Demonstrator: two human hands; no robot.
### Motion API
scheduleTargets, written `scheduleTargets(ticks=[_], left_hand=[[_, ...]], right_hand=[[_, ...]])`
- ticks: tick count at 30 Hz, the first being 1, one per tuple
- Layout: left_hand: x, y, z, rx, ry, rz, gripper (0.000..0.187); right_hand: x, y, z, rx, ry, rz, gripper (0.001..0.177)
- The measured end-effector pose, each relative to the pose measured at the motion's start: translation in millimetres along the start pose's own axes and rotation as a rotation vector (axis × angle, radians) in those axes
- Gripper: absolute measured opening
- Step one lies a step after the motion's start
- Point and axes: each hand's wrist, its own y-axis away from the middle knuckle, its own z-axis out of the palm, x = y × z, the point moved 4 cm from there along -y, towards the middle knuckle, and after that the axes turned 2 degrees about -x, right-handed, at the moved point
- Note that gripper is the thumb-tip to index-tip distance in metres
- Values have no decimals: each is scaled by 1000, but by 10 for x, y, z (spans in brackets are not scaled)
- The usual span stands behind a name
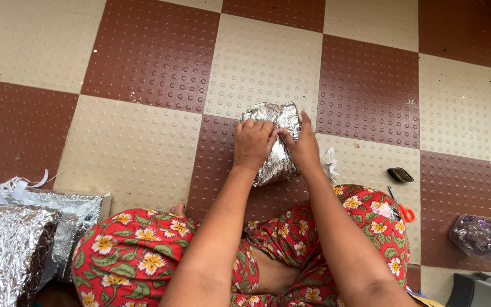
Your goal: The person wraps a rectangular box with silver foil paper, secures it with black tape, and ties a white ribbon around it. They use scissors to cut the tape and ribbon, then place the finished gift on the floor.
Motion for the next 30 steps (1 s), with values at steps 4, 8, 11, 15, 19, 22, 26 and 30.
scheduleTargets(ticks=[4, 8, 11, 15, 19, 22, 26, 30], left_hand=[[-141, -130, -94, 174, -56, -58, 79], [-402, -312, -52, -138, 218, -309, 127], [-468, -381, -39, -314, 265, -372, 130], [-443, -298, -27, -367, 191, -373, 119], [-493, -172, -64, -298, 155, -459, 110], [-452, -70, -41, -254, 124, -503, 102], [-430, 61, -74, -151, 120, -570, 89], [-429, 178, -185, -64, 73, -578, 86]], right_hand=[[300, -62, 189, -70, -139, 30, 84], [402, -86, 291, -87, -115, 37, 85], [398, -106, 320, -97, -124, 127, 84], [295, -36, 150, 5, -237, 82, 64], [-37, 268, -70, 147, -73, -89, 44], [-327, 647, 104, -84, 225, -231, 66], [-498, 806, 267, -70, 420, -382, 88], [-428, 735, 309, -172, 432, -413, 91]])
